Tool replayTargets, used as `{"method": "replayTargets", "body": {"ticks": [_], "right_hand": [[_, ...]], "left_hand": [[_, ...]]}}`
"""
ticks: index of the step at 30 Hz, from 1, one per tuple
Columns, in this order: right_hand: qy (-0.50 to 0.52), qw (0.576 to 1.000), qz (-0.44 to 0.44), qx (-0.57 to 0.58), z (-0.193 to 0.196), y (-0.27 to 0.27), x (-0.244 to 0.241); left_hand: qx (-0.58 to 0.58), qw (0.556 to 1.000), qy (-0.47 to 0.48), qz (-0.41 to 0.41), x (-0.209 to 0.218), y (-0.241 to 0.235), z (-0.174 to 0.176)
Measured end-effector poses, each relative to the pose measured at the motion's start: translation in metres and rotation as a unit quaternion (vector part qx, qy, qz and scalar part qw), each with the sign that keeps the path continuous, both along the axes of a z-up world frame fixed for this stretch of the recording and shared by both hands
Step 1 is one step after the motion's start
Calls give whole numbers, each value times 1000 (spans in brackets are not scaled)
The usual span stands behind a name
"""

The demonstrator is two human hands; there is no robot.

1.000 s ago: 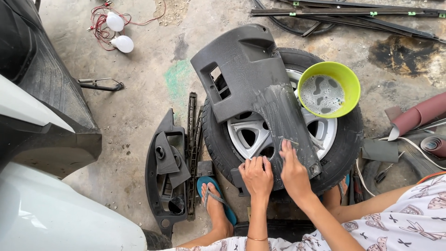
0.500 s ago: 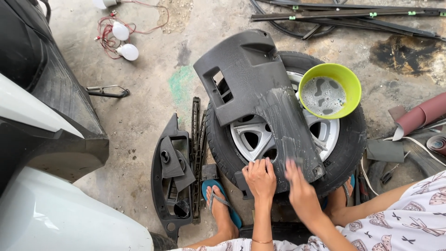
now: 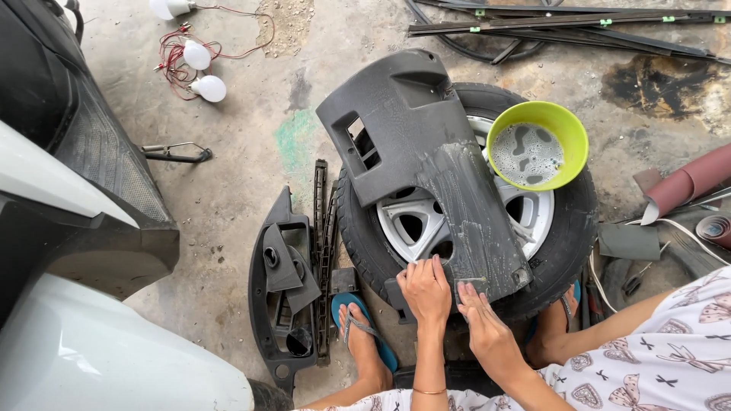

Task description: The person sits on the ground and sands a black plastic car part resting on a tire using a sanding block. They repeatedly rub the surface of the part to smooth it, occasionally dipping the block into a green bowl of soapy water.

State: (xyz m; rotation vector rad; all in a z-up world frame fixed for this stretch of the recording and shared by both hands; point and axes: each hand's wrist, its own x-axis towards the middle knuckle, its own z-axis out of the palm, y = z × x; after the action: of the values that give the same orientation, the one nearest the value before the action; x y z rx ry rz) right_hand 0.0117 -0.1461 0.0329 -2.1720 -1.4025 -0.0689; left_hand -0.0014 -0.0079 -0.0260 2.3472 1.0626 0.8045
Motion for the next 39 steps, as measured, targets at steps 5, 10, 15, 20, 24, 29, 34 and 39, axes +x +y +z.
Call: {"method": "replayTargets", "body": {"ticks": [5, 10, 15, 20, 24, 29, 34, 39], "right_hand": [[-62, 997, -27, 36, -16, 50, 36], [-32, 999, -8, 27, -2, 22, 15], [-49, 999, -7, 22, -15, 26, 22], [34, 999, -6, 9, 1, 32, 22], [55, 998, 0, -24, -6, -24, -8], [-57, 997, -35, 31, -15, 46, 36], [9, 999, -18, 31, -7, 29, 24], [-6, 1000, -19, -2, -14, -1, 7]], "left_hand": [[17, 1000, -22, 9, 1, -2, -12], [1, 1000, -15, 12, 3, 4, -10], [5, 999, -31, 22, 3, -1, -21], [-16, 1000, -22, 4, -3, 0, -11], [-42, 999, -11, -3, -1, 2, -16], [-14, 1000, 4, 6, -2, 4, -16], [-13, 1000, -22, 12, 1, 6, -4], [0, 1000, -3, 17, 2, 3, 1]]}}
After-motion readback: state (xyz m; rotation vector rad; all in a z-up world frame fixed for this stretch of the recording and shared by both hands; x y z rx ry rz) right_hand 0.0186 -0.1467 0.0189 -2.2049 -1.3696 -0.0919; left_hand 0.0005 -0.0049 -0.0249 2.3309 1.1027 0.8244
